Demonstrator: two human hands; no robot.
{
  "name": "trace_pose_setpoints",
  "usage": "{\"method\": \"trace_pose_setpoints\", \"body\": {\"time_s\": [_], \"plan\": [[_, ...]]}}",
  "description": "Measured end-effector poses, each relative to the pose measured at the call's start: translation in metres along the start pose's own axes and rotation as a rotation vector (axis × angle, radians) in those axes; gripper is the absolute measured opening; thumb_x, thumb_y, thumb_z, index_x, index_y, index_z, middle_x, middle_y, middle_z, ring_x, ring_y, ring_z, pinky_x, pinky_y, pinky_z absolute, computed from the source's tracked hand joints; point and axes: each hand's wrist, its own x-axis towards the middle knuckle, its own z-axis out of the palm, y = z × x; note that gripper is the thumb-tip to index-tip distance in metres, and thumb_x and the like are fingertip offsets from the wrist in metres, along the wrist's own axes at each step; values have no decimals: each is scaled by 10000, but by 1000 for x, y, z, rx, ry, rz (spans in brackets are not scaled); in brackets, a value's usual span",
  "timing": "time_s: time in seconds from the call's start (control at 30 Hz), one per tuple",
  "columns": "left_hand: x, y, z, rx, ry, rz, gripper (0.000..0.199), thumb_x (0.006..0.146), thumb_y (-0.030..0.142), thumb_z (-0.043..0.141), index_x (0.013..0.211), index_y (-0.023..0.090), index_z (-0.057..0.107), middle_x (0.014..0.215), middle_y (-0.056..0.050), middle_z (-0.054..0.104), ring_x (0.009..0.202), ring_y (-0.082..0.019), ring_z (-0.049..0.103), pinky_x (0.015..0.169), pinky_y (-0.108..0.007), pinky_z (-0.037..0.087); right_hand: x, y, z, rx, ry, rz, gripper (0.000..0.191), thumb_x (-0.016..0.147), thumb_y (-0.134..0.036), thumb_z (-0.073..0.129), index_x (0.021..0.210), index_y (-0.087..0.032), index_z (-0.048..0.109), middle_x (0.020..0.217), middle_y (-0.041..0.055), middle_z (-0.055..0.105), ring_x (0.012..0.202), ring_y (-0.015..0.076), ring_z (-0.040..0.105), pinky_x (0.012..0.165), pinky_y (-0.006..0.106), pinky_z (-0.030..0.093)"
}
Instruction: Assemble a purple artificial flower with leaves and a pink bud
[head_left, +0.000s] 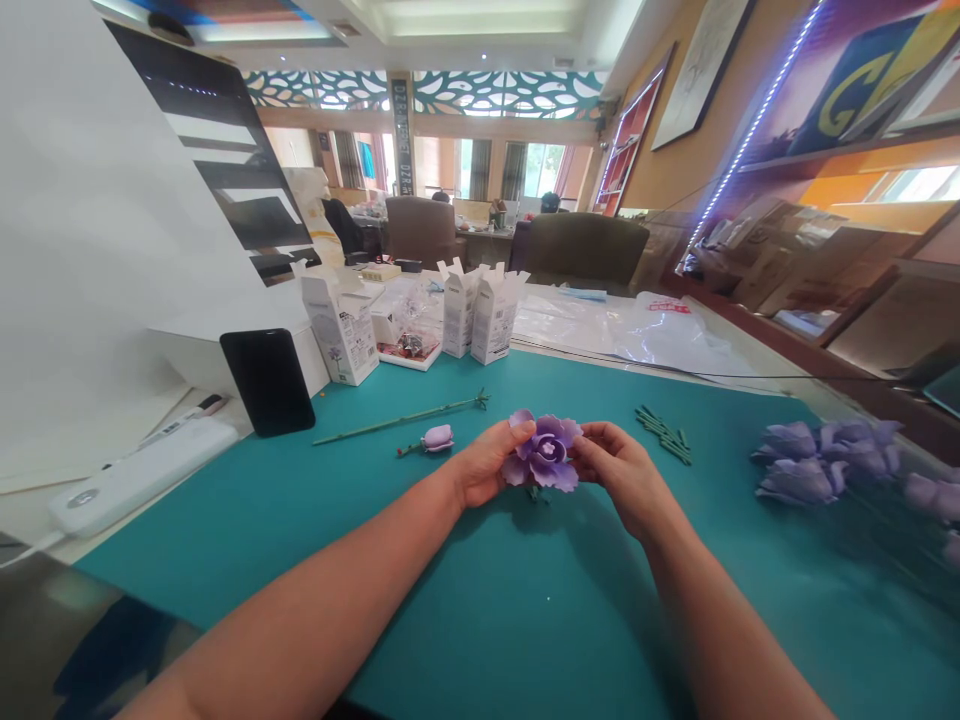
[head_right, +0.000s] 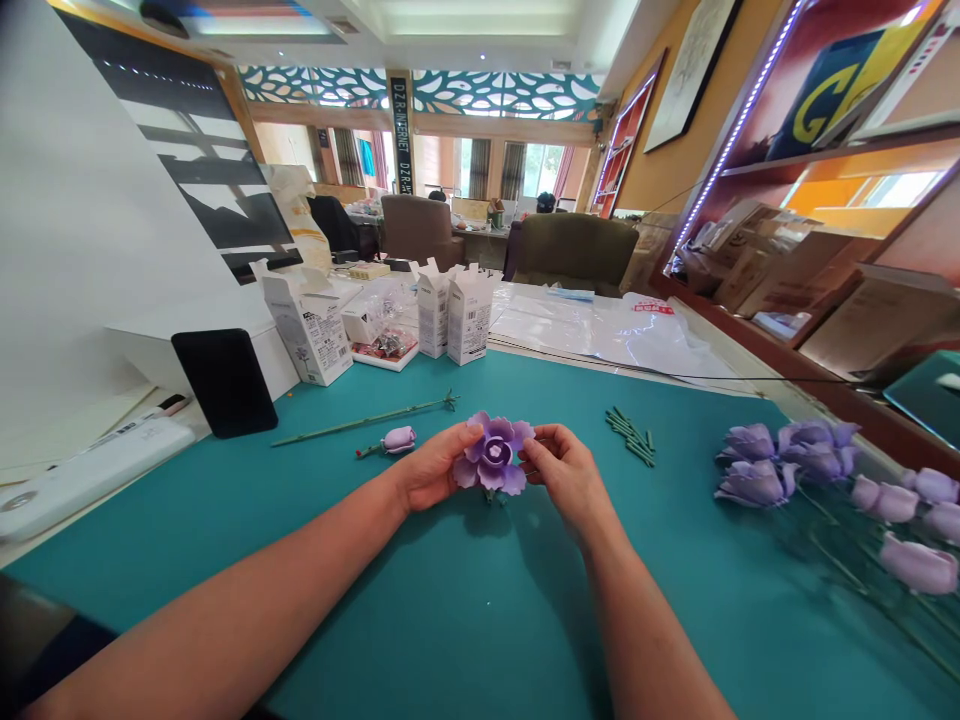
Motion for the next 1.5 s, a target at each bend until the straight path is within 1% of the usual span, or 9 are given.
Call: {"method": "trace_pose_setpoints", "body": {"time_s": [0.27,0.4,0.5,0.6,0.77,0.93,1.13,1.27,1.5], "plan": [[0,0,-1,25,8,6,490,625,521,771,931,172,612,870,-46,644,707,-146,593,627,-263,491,0,0,2,-108,-1,-34,390,698,-536,706,857,-191,613,760,10,661,680,158,625,627,288,485],[1,0,-2,24,11,22,492,637,512,769,949,173,596,880,-43,635,714,-141,592,630,-255,491,-2,-3,3,-118,-19,-29,428,724,-587,660,882,-193,606,806,28,661,712,168,623,636,300,497],[1,0,-2,20,0,35,475,658,491,763,966,175,587,886,-39,631,741,-141,599,662,-257,498,-6,-6,6,-106,-78,12,478,715,-609,658,970,-208,607,902,47,671,783,193,629,646,315,516],[1,0,-2,29,-7,41,468,678,471,757,997,177,581,902,-43,629,760,-144,605,682,-266,506,-7,-4,11,-85,-140,51,546,676,-580,713,1066,-218,588,993,60,676,859,227,640,660,320,519],[-1,-1,0,52,17,32,472,691,460,751,1028,185,568,944,-51,630,736,-139,606,661,-277,519,-6,2,18,-38,-124,50,575,658,-548,740,1107,-217,602,1047,70,688,941,254,634,743,348,516],[-2,1,1,90,28,34,518,671,482,758,1045,184,560,923,-47,622,728,-140,606,633,-277,524,-6,4,19,12,-141,82,545,662,-534,741,1096,-227,623,1034,66,699,935,257,637,726,352,514],[-2,-1,1,114,54,67,594,640,473,785,1101,194,536,962,-50,621,743,-138,612,635,-261,508,-3,9,22,25,-106,54,564,653,-536,749,1093,-207,621,1023,85,699,915,270,641,733,379,511],[-2,-2,1,154,62,95,646,630,471,792,1153,190,539,1085,-82,619,836,-161,621,674,-262,502,-3,10,22,28,-111,79,561,661,-536,746,1107,-224,612,1041,73,698,923,265,643,717,356,506],[-4,0,3,250,71,109,686,621,521,779,1172,182,551,1088,-88,635,863,-172,619,705,-268,497,-4,8,24,38,-57,88,546,641,-515,759,1085,-223,634,973,57,716,852,242,652,631,306,485]]}}
